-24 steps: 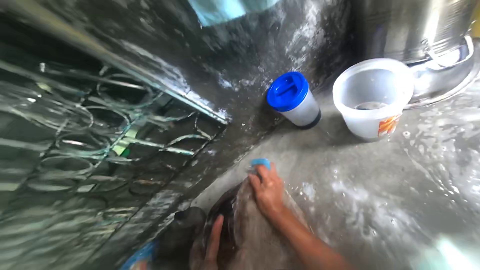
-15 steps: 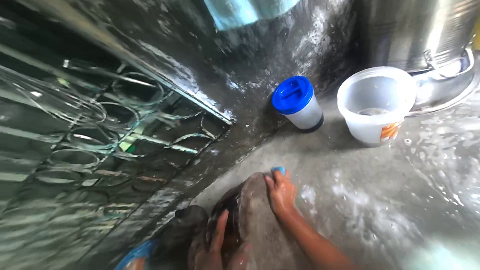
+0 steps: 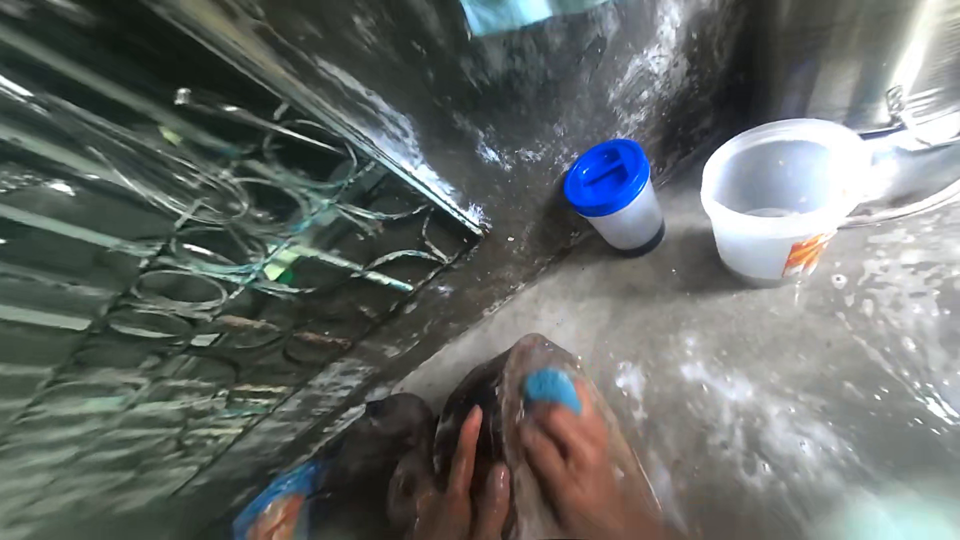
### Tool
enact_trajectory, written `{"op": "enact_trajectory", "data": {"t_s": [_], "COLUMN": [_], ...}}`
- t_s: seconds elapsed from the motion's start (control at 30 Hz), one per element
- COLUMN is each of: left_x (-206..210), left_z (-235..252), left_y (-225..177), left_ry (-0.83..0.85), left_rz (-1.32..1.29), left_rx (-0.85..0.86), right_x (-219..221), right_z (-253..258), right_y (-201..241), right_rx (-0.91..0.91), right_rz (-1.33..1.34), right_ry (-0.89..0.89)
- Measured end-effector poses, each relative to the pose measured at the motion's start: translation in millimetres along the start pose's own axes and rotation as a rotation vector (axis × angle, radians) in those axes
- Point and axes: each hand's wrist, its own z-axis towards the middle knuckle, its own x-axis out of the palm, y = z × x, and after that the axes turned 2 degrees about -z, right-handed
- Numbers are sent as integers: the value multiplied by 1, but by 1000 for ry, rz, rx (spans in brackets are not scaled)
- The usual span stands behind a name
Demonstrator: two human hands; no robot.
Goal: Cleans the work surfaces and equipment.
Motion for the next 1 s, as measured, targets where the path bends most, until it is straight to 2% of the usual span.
{"op": "enact_trajectory", "data": {"t_s": [0.03,0.1,0.2,0.33,0.4,0.43,0.5,0.53,0.63,0.7,0.73,0.8,0.83,0.87,0.9,1.0], "left_x": [0,-3,-2,-1,-1,-3,-5,-5,-3,-3,-4,-6,-8,-8,-8,-7], "left_z": [0,1,-2,2,1,2,6,6,7,2,1,3,4,4,7,11], "left_y": [0,-3,-4,1,-1,-2,-4,-5,-4,0,1,-2,-4,-4,-5,-6], "left_ry": [0,10,12,-3,13,19,48,49,21,37,37,38,46,53,54,55], "left_rz": [-5,6,17,-27,-48,-48,-27,-10,13,13,22,8,-1,-11,-16,-12], "left_rx": [4,-26,-34,17,6,6,-17,-29,-39,-41,-49,-84,-103,-116,-111,-58], "right_x": [-2,13,34,2,8,19,35,35,17,-2,-13,-37,-45,-48,-44,-9], "right_z": [-3,24,63,9,14,28,57,59,17,-28,-46,-64,-64,-60,-54,-31], "right_y": [5,-10,-39,20,11,-6,-36,-35,-5,-28,-53,-102,-110,-103,-83,-27], "right_rx": [-54,-99,49,-80,-121,-90,87,150,52,59,162,524,669,731,686,225], "right_rz": [22,-100,-251,-19,-56,-142,-261,-265,-164,-202,-321,-529,-572,-564,-530,-290], "right_ry": [-11,-70,-51,-21,-69,-102,-65,-40,-62,-30,40,275,391,446,421,38]}}
